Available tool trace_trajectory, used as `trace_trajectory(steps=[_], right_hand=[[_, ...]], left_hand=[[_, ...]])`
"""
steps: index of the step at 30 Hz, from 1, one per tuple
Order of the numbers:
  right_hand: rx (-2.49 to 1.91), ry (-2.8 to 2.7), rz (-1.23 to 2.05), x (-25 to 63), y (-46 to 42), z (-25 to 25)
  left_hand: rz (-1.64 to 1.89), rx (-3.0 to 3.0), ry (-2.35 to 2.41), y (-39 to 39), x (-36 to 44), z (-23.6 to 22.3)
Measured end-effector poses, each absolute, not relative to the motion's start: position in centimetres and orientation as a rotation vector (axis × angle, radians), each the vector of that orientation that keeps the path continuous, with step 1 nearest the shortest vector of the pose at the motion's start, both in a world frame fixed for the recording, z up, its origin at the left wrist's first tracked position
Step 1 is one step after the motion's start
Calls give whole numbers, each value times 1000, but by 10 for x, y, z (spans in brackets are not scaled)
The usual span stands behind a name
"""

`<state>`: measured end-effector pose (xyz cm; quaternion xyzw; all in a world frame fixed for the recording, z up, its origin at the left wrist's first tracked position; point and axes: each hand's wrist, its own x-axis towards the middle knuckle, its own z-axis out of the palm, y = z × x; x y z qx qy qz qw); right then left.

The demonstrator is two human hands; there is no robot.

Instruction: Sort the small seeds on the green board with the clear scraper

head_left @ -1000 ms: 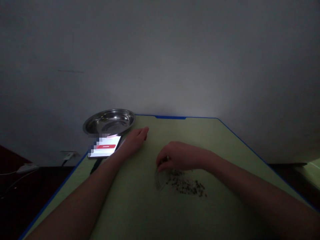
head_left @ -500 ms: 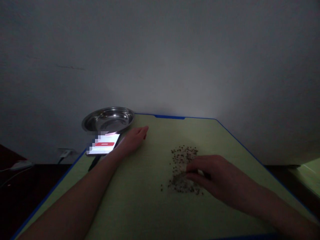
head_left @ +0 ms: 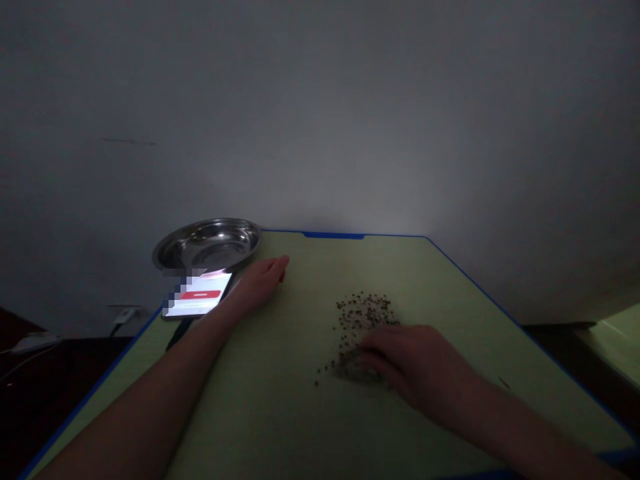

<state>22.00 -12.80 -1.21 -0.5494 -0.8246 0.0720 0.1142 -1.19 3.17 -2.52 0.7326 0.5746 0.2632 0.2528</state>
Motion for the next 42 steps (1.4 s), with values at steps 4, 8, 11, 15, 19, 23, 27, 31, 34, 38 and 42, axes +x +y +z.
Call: trace_trajectory(steps=[4, 8, 11, 15, 19, 23, 27, 31, 34, 38, 42], right_hand=[[-1689, -2352, 139, 244, -112, -14], [-1734, -2305, 38, 261, -92, -15], [-1754, -2294, -4, 271, -81, -12], [-1753, -2179, 109, 286, -70, -3], [-1753, -2020, 236, 309, -50, 3], [-1882, -1895, 334, 336, -22, -1], [-2015, -1750, 360, 357, -11, -11], [-2049, -1743, 384, 363, -12, -25], [-2046, -1777, 411, 355, -9, -32], [-1986, -1852, 415, 330, 4, -34], [-1895, -1945, 386, 299, 21, -31]], left_hand=[[726, 2007, 1557, 32, -11, -26], [737, 1999, 1537, 33, -13, -29], [735, 1989, 1542, 32, -13, -28], [740, 2011, 1528, 30, -12, -26], [741, 2021, 1528, 29, -11, -24], [731, 2017, 1527, 29, -12, -25], [723, 2031, 1505, 31, -13, -27], [715, 2035, 1479, 31, -13, -27], [701, 2017, 1502, 31, -12, -26], [712, 2028, 1509, 32, -12, -25], [694, 2022, 1529, 34, -13, -27]])
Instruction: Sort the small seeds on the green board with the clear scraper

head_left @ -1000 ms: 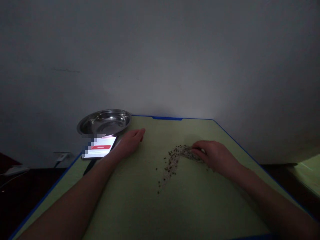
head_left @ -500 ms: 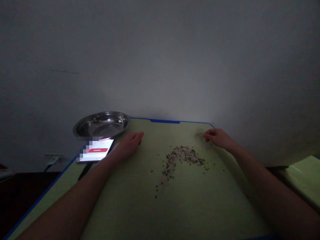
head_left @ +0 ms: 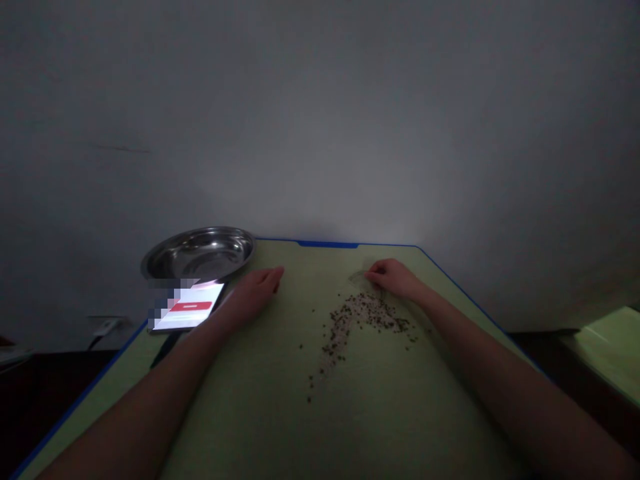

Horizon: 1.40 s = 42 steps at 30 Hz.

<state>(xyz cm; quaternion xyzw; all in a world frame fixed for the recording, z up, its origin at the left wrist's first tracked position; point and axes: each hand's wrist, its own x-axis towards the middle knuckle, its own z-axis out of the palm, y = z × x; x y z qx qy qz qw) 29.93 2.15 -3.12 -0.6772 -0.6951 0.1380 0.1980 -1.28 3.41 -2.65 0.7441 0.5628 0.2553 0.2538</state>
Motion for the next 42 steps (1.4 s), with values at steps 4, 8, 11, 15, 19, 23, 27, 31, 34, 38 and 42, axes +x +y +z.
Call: trace_trajectory(steps=[4, 8, 11, 15, 19, 23, 27, 31, 34, 38, 42], right_hand=[[-1821, -2026, 355, 271, 35, -26], [-1733, -2137, 337, 246, 41, -18], [-1667, -2231, 361, 228, 41, -13], [-1558, -2350, 419, 208, 34, -9], [-1418, -2495, 482, 194, 17, -3], [-1292, -2644, 555, 186, -6, 3], [-1213, -2693, 579, 186, -25, 8], [-1250, -2519, 517, 202, -27, 19], [-1404, -2296, 446, 237, -23, 26], [-1756, -1831, 491, 311, -27, 21], [-1984, -1449, 492, 376, -53, 1]], left_hand=[[697, 2005, 1517, 34, -14, -28], [705, 2016, 1492, 34, -14, -27], [698, 2002, 1516, 32, -13, -26], [690, 2003, 1540, 31, -12, -24], [708, 2002, 1517, 32, -12, -27], [712, 2026, 1498, 35, -13, -31], [737, 2045, 1464, 35, -13, -31], [724, 2045, 1473, 32, -14, -29], [717, 2028, 1484, 31, -14, -27], [707, 2039, 1461, 30, -14, -27], [703, 2038, 1471, 30, -12, -25]])
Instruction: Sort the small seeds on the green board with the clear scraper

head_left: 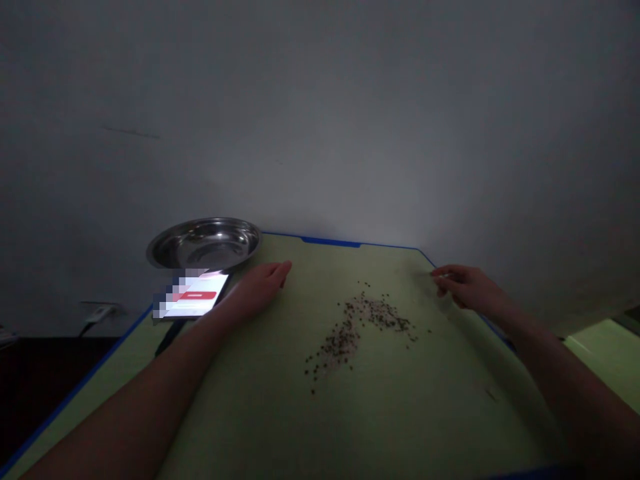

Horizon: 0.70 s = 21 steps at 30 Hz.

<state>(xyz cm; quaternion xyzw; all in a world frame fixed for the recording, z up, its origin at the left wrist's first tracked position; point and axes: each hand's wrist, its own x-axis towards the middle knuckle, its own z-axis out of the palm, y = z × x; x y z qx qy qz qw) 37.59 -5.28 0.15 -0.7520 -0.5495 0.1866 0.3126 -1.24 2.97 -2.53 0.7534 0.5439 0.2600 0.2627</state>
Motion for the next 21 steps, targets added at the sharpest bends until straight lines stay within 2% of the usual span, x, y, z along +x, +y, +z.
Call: trace_trajectory(steps=[10, 21], right_hand=[[-2211, -1158, 351, 420, -113, -25], [-2191, -1603, 216, 366, -43, -37]], left_hand=[[662, 2033, 1531, 29, -10, -21], [670, 2006, 1523, 30, -12, -21]])
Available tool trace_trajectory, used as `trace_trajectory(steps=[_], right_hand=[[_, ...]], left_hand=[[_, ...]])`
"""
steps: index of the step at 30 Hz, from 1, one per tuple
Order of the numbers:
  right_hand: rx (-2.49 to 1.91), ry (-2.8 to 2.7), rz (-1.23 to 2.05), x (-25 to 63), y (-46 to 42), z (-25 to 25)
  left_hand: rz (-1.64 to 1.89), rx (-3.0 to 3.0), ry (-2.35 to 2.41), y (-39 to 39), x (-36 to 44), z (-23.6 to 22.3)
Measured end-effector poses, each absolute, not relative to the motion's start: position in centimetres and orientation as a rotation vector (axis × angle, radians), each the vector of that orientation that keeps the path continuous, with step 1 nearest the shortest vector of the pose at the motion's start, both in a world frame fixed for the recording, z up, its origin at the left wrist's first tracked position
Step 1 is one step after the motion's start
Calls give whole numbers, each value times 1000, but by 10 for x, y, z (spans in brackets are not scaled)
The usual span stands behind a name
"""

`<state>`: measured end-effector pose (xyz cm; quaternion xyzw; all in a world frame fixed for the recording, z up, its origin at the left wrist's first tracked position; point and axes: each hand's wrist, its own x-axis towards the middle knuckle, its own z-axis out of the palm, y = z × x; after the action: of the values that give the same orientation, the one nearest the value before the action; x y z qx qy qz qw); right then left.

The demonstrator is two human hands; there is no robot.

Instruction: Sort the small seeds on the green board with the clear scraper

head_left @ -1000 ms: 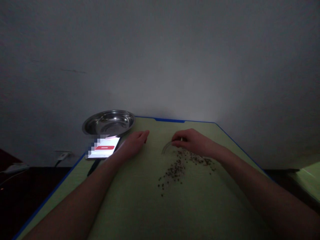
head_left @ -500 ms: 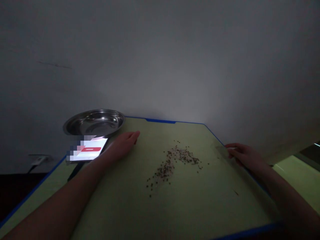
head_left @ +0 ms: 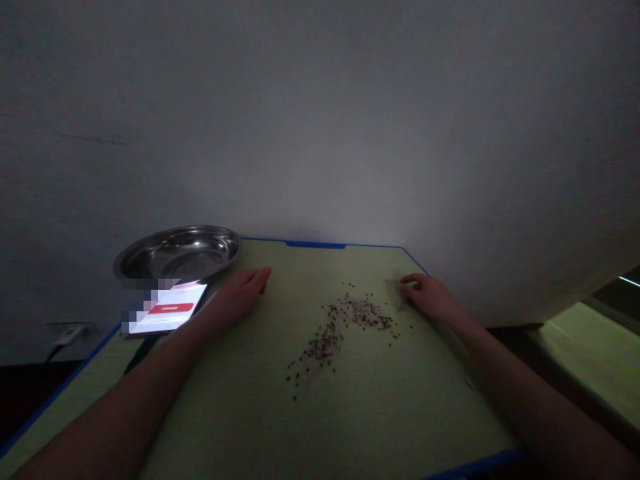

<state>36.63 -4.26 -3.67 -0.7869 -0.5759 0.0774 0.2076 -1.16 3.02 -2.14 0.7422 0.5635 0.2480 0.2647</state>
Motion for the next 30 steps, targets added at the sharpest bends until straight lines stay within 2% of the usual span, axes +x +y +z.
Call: trace_trajectory(steps=[14, 30], right_hand=[[-1913, -1957, 252, 291, 32, -28], [-1445, -2414, 607, 202, 32, -8]], left_hand=[[682, 2032, 1493, 32, -14, -25], [704, 2020, 1500, 29, -11, -23]])
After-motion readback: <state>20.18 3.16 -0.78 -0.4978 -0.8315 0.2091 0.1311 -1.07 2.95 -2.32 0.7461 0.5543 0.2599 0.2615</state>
